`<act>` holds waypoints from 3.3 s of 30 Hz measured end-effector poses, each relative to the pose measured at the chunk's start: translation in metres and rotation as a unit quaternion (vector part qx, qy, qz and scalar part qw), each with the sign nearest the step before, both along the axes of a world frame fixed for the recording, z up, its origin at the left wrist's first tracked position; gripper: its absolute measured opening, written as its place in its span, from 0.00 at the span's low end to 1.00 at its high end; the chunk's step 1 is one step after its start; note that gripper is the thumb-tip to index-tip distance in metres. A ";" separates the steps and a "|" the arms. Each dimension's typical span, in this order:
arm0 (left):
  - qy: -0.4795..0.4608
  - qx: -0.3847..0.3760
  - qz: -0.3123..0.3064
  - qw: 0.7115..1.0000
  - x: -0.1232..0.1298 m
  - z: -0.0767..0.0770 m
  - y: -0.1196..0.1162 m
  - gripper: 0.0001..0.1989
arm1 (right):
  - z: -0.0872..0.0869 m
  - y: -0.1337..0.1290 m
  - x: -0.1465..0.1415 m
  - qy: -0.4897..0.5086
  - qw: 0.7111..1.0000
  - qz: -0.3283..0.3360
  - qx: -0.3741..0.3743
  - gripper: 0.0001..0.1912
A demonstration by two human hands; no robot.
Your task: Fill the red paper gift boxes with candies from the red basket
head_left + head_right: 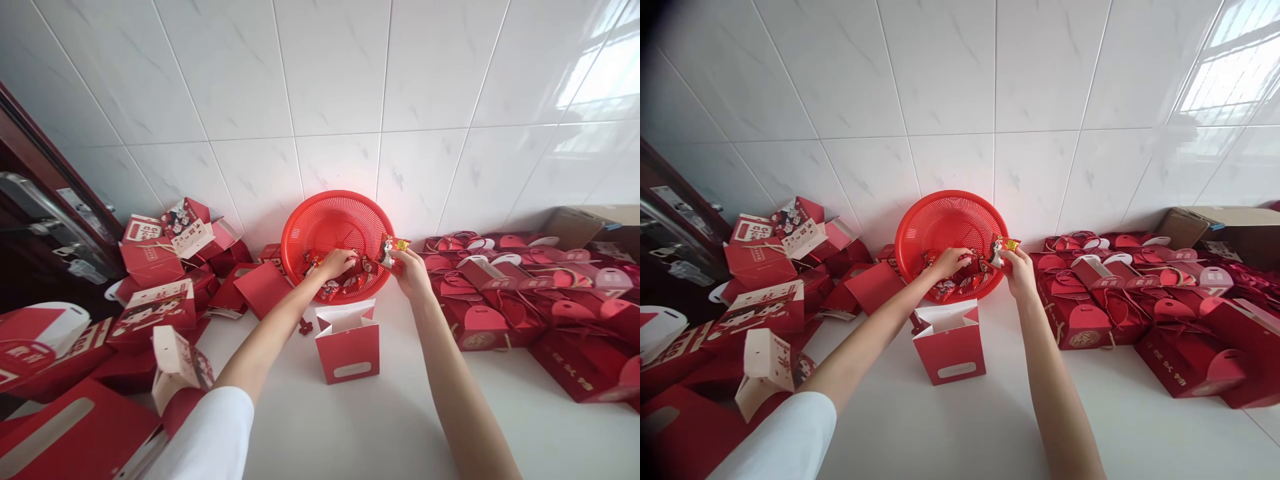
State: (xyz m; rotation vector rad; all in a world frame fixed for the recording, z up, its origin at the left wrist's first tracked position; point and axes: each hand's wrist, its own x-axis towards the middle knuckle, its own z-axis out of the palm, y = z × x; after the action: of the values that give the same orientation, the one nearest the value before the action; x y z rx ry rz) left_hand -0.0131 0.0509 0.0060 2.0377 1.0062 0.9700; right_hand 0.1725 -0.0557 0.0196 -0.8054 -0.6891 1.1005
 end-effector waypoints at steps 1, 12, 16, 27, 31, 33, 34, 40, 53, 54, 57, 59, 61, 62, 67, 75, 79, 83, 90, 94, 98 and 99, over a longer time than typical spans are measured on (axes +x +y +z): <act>-0.011 0.004 0.006 1.000 -0.002 0.002 0.000 0.04 | 0.000 0.000 0.001 -0.002 1.000 0.002 0.000 0.11; -0.170 0.009 -0.035 0.985 0.017 0.039 -0.021 0.11 | 0.004 -0.006 -0.011 -0.025 0.996 0.073 0.034 0.18; -0.175 0.015 -0.073 0.982 0.020 0.045 -0.027 0.14 | 0.004 -0.007 -0.014 -0.021 0.996 0.073 0.053 0.20; 0.243 0.095 0.099 0.960 -0.032 0.015 -0.006 0.20 | 0.004 -0.004 -0.006 -0.020 0.999 0.018 0.032 0.17; 0.301 0.087 0.106 0.944 -0.026 0.001 -0.003 0.21 | 0.005 -0.005 -0.007 -0.030 0.999 0.023 0.027 0.17; 0.312 0.085 0.107 0.940 -0.022 -0.001 0.002 0.19 | 0.005 -0.006 -0.007 -0.030 0.999 0.021 0.023 0.17; 0.315 0.083 0.106 0.940 -0.021 0.000 0.004 0.17 | 0.006 -0.006 -0.006 -0.028 0.999 0.019 0.020 0.17; 0.286 0.073 0.104 0.950 -0.026 0.008 0.017 0.05 | 0.008 -0.008 -0.006 -0.021 1.000 0.009 0.006 0.17; 0.069 0.080 0.137 0.985 -0.045 0.006 0.015 0.05 | 0.005 -0.005 -0.008 -0.027 1.000 0.004 0.003 0.16; 0.050 0.078 0.133 0.987 -0.045 0.006 0.014 0.06 | 0.005 -0.005 -0.007 -0.029 1.000 0.005 0.003 0.16; -0.004 0.061 0.108 0.992 -0.044 0.006 0.012 0.08 | 0.005 -0.005 -0.007 -0.028 1.000 0.004 0.005 0.16; -0.036 0.043 0.086 0.995 -0.042 0.006 0.011 0.08 | 0.005 -0.005 -0.007 -0.021 1.000 0.003 0.003 0.16; -0.066 0.027 0.065 0.995 -0.039 0.005 0.009 0.06 | 0.006 -0.005 -0.006 -0.016 1.000 0.001 -0.001 0.15; -0.081 0.020 0.057 0.995 -0.038 0.005 0.007 0.05 | 0.006 -0.005 -0.006 -0.015 1.000 0.001 -0.002 0.15; -0.138 -0.003 0.037 0.990 -0.033 0.003 -0.007 0.10 | 0.004 -0.004 -0.006 -0.018 1.000 0.005 -0.004 0.14; -0.165 -0.005 0.058 0.985 -0.046 -0.003 -0.031 0.16 | 0.002 -0.003 -0.006 -0.019 1.000 0.016 -0.005 0.15; -0.167 0.005 0.074 0.983 -0.050 -0.007 -0.037 0.16 | 0.000 -0.002 -0.008 -0.024 1.000 0.019 0.000 0.16; -0.171 0.011 0.060 0.983 -0.052 -0.010 -0.047 0.16 | -0.001 -0.003 -0.010 -0.019 0.999 0.030 0.002 0.16; -0.188 -0.037 0.034 0.981 -0.053 -0.008 -0.065 0.18 | 0.004 -0.008 -0.015 -0.021 0.998 0.058 0.008 0.17; -0.197 -0.047 0.030 0.979 -0.053 -0.001 -0.077 0.18 | 0.010 -0.013 -0.018 -0.035 0.995 0.092 0.024 0.17; -0.233 -0.034 0.049 0.971 -0.051 -0.001 -0.090 0.16 | 0.018 -0.020 -0.021 -0.032 0.991 0.125 0.029 0.18; -0.234 -0.027 0.050 0.971 -0.050 -0.002 -0.092 0.16 | 0.019 -0.021 -0.022 -0.030 0.991 0.131 0.027 0.18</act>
State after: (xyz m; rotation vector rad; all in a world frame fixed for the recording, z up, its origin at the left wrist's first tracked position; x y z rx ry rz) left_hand -0.0632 -0.0412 0.0043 1.6123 0.8684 1.3789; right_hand 0.1500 -0.0771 0.0389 -0.7169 -0.8906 1.2924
